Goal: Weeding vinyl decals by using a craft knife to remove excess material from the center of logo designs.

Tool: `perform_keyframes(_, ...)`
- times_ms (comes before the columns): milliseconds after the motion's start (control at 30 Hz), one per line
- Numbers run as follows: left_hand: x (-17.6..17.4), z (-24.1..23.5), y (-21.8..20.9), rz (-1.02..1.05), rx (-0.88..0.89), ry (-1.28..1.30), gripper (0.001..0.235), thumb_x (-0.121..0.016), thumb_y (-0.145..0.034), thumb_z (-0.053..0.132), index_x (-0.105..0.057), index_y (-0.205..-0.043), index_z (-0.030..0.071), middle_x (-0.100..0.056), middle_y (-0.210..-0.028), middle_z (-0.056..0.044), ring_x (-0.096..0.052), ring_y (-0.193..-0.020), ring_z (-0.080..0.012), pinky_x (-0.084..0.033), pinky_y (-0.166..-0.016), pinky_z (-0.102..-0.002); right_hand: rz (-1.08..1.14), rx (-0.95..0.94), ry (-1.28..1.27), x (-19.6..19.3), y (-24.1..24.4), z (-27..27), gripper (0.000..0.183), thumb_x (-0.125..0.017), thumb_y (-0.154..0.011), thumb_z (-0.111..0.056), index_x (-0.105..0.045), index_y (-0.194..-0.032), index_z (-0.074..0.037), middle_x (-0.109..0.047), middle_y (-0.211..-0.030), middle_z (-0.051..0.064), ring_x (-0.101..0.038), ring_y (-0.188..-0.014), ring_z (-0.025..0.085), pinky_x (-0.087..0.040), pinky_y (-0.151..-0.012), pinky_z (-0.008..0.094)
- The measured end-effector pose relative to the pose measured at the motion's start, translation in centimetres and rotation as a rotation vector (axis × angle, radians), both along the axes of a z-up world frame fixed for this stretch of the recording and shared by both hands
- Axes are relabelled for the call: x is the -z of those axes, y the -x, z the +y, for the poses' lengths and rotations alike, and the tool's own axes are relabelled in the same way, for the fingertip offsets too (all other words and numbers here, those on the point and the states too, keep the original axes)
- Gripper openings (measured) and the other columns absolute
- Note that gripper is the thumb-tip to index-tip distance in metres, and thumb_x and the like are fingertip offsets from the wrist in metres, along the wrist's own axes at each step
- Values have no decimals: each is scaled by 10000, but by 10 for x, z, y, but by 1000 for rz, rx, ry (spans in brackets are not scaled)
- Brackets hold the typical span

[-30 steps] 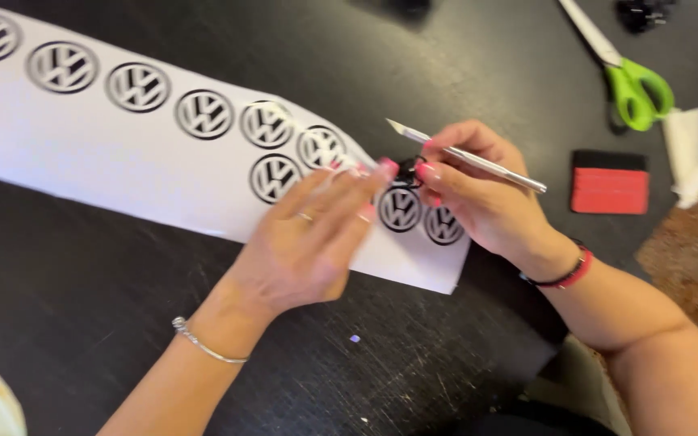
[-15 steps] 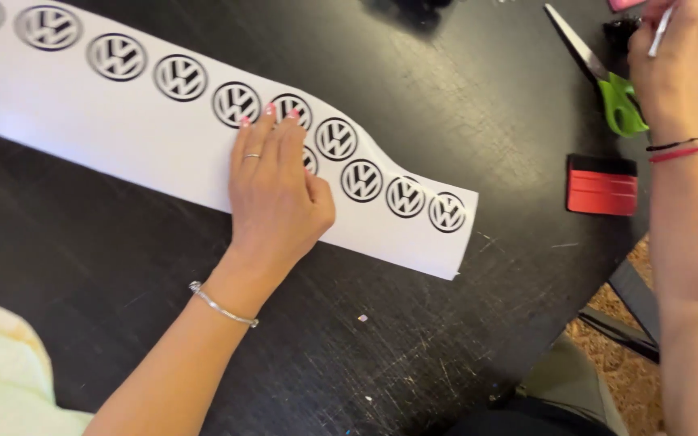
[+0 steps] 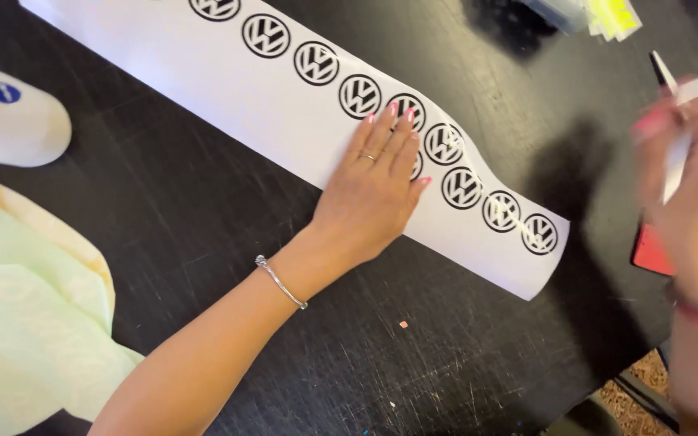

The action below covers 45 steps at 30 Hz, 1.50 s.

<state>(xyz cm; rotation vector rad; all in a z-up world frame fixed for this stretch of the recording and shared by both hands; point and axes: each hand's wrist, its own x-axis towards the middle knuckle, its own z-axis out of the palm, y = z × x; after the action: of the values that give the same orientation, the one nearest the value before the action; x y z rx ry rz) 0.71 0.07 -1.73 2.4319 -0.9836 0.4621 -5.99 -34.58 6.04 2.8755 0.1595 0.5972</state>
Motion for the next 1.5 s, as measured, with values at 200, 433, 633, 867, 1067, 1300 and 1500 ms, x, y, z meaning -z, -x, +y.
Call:
perform_keyframes(200,-16,2,1,427,44,321,422,-401,-1087,43,-405,-1497,-59,-113,-1702,-279,-222,-1616,-426,-392,-1268,-478,610,-229,-662,30,25,84,625,-828,-780,-283,-549,-1296,-66,-435,-1631,260,-322,-1586,369,-128,-1306,578)
perform_keyframes(433,-2,12,-19,184,-341,90,522,-641,-1084,87,-411,-1532,-49,-282,-1670,-256,-214,-1585,-422,-169,-1341,-608,716,-223,-355,41,-23,-29,355,-829,-743,-188,-571,-969,-98,-510,-1652,123,-194,-1710,307,100,-1317,618)
perform_keyframes(633,2,-2,10,-103,-441,-260,741,-664,-1048,578,-627,-1419,-62,-546,-1509,-320,-475,-1441,-471,-287,-1258,-600,735,-321,-365,25,-45,-51,275,-700,-845,-45,-536,-1050,-126,-455,-1675,47,-228,-1656,337,-64,-1317,563)
perform_keyframes(867,-14,-29,44,-141,-549,-508,854,-546,-989,759,-629,-1434,34,-629,-1387,-349,-554,-1384,-466,-253,-1232,-682,593,-367,-568,24,-44,-57,270,-540,-867,117,-586,-1030,-93,-474,-1613,249,-301,-1611,364,-254,-1291,433)
perform_keyframes(1067,-3,-23,51,-22,-438,-291,961,-599,-901,751,-595,-1404,-68,-660,-1294,-376,-518,-1394,-523,-201,-1223,-705,413,-322,-612,41,-53,-72,424,-623,-892,84,-595,-1192,-213,-664,-1383,71,-533,-1433,309,-428,-1198,493)
perform_keyframes(1300,-44,42,-24,-509,57,-296,107,-689,-966,148,-712,-981,44,-694,-814,-109,-722,-1035,-313,-510,-1055,-478,485,-377,-673,22,-48,-69,394,-611,-886,69,-556,-1203,-157,-640,-1308,248,-552,-1334,475,-488,-1085,576)
perform_keyframes(1500,-88,14,65,-181,-167,-402,249,-603,-990,354,-659,-968,113,-631,-831,-68,-672,-912,-299,-519,-847,-433,624,-326,-767,2,-34,-58,416,-626,-864,77,-562,-1182,-184,-527,-1548,171,-385,-1508,389,-361,-1221,551)
